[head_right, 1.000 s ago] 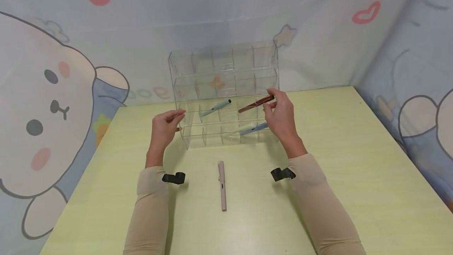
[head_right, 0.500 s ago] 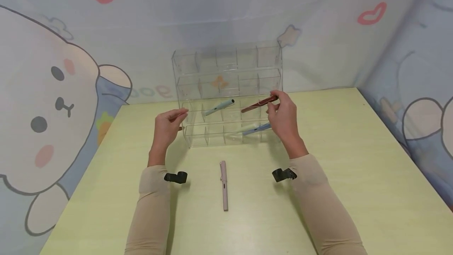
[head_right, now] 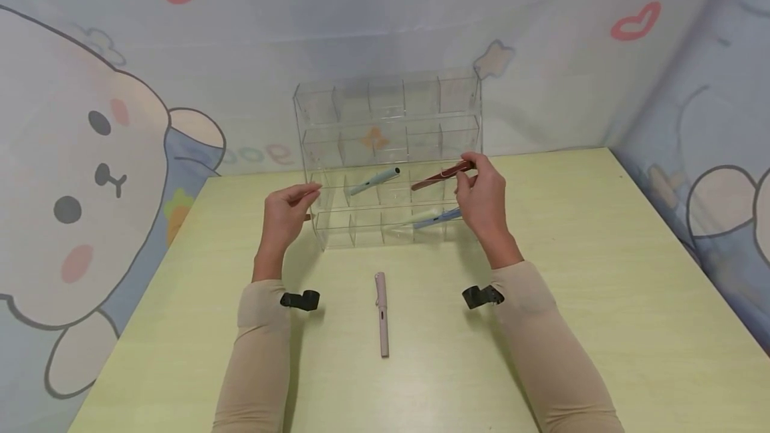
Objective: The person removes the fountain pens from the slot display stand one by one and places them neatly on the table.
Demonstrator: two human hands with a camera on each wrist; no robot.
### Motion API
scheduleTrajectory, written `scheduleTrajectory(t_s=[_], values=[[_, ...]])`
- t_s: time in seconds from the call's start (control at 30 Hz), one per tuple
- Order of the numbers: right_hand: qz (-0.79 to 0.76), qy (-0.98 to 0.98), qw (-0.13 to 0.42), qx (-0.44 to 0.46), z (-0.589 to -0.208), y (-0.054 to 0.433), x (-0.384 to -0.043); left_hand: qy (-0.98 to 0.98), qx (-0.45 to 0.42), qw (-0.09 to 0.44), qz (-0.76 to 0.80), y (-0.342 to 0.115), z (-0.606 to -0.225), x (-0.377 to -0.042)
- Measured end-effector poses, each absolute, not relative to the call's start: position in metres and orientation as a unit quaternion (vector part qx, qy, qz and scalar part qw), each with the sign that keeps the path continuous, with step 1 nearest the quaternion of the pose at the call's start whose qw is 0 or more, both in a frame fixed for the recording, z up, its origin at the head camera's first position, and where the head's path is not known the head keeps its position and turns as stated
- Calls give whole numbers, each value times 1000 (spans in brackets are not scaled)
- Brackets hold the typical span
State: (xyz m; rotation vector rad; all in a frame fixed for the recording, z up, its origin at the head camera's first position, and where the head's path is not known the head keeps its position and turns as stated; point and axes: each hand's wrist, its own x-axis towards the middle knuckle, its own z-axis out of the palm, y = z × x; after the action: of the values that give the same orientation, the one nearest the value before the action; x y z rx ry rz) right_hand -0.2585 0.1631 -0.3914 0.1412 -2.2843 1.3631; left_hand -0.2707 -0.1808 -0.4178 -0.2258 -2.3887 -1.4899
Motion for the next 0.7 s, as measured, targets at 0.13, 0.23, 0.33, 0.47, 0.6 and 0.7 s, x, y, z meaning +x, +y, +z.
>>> scheduleTrajectory(t_s=[0.13,0.23,0.33,0.47,0.6,0.7], values=[[504,-824,255,51,-391,163,-259,-834,-81,156,-523,-181,-417,-270],[513,-813,271,47,-390,162,-257,-834,-77,152,-525,-181,-417,-270],[522,-801,287,49,-388,161,-254,-832,-75,149,-530,-181,-418,-269],[531,-779,327,66,-382,162,-252,-832,-79,153,-528,-181,-418,-269],[543,-754,363,68,-376,162,-249,-832,-82,157,-525,-181,-418,-270],[557,-735,380,65,-373,162,-247,-832,-81,158,-525,-181,-418,-270]])
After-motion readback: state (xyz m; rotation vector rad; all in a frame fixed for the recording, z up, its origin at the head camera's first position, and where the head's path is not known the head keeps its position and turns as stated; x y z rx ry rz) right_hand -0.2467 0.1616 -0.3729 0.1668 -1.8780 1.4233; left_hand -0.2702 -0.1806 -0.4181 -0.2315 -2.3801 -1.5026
